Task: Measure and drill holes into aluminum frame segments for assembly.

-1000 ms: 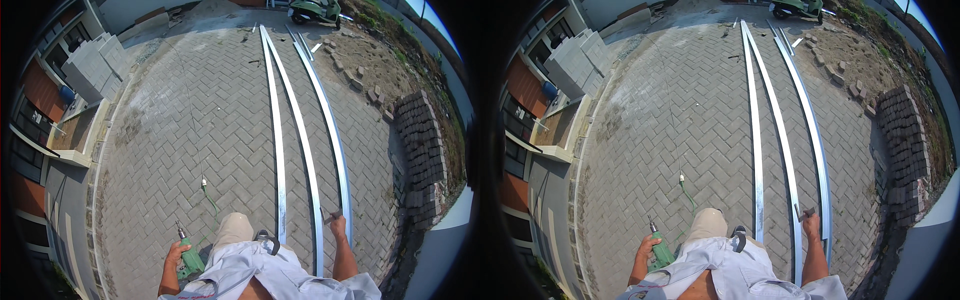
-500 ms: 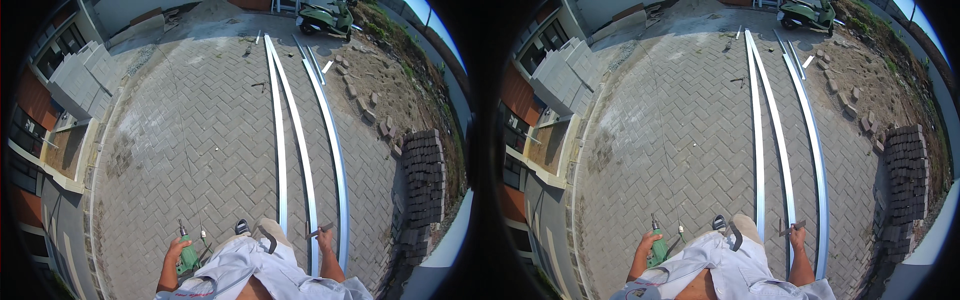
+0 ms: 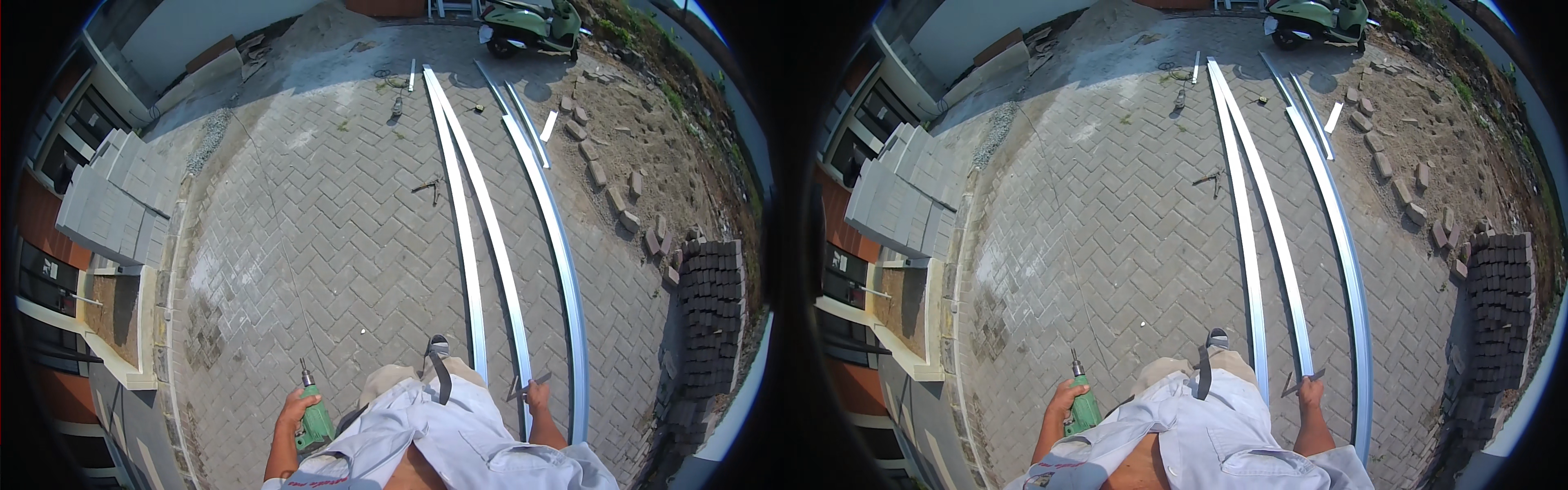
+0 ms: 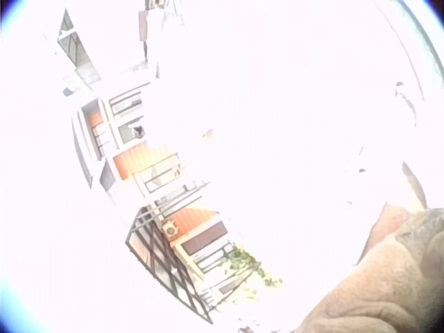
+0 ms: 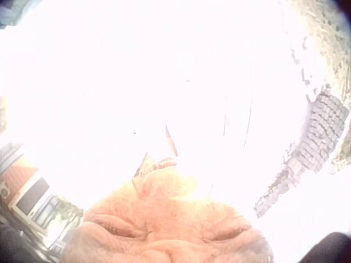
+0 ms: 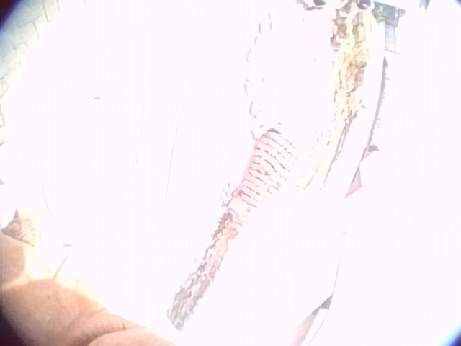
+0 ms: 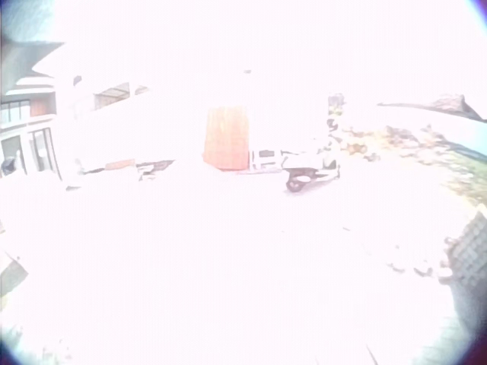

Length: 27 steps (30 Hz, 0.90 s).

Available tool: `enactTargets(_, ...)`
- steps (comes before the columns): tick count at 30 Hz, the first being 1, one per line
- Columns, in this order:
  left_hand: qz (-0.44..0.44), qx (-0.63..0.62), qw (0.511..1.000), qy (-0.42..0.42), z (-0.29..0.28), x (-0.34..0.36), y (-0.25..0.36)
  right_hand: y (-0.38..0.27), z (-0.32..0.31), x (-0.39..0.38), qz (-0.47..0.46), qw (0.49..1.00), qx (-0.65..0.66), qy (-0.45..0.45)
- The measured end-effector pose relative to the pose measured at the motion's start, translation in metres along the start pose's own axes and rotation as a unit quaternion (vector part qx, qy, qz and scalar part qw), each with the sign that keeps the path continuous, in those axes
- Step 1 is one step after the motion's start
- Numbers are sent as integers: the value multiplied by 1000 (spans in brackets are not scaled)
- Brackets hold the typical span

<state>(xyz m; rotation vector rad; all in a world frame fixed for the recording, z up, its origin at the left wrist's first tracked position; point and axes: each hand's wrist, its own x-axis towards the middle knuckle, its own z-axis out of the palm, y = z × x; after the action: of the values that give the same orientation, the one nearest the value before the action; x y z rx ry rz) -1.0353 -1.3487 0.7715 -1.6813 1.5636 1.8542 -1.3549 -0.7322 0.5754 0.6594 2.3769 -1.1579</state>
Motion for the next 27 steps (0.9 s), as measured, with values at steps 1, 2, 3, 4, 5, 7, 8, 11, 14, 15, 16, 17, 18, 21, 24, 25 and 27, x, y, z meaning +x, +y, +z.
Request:
enactTargets(1,4,-23,1000,7,1,9,24,-39,11,30,-44,999,20,-5)
enactTargets(2,10,-46,999,18,0,21,51,-92,25,51,-70,994,84,-21)
enactTargets(3,12,-49,999,18,1,34,84,-143,39,71,-118,984,130,-26)
enactTargets(4,5,-51,999,6,4,48,120,-187,50,97,-136,979,148,-17)
enactTargets(5,-2,-52,999,-5,5,65,149,-228,62,123,-151,974,166,-8)
enactTargets(7,-5,-52,999,1,0,108,191,-337,93,148,-188,966,178,9)
enactTargets(8,-6,-48,999,-1,-6,135,214,-376,109,168,-209,960,184,41)
enactTargets(11,-11,-28,999,-29,-33,228,274,-460,162,206,-219,950,203,89)
enactTargets(14,25,0,999,46,-43,303,357,-516,204,224,-171,957,208,112)
enactTargets(15,22,7,999,38,-48,321,394,-526,218,226,-123,960,227,105)
enactTargets(16,20,6,1000,-15,-56,339,439,-537,231,226,-74,961,248,97)
enactTargets(17,19,6,997,-69,-64,354,479,-549,244,228,-34,960,258,103)
enactTargets(18,19,12,997,-70,-72,369,512,-566,259,230,-30,959,261,106)
enactTargets(21,73,24,995,-70,-86,419,620,-620,301,228,63,950,291,97)
enactTargets(24,136,95,985,-53,-96,481,714,-638,339,259,99,964,227,99)
enactTargets(25,148,89,984,-45,-94,495,747,-650,354,272,107,965,211,114)
enactTargets(27,149,103,983,-32,-101,538,792,-675,380,305,122,972,164,117)
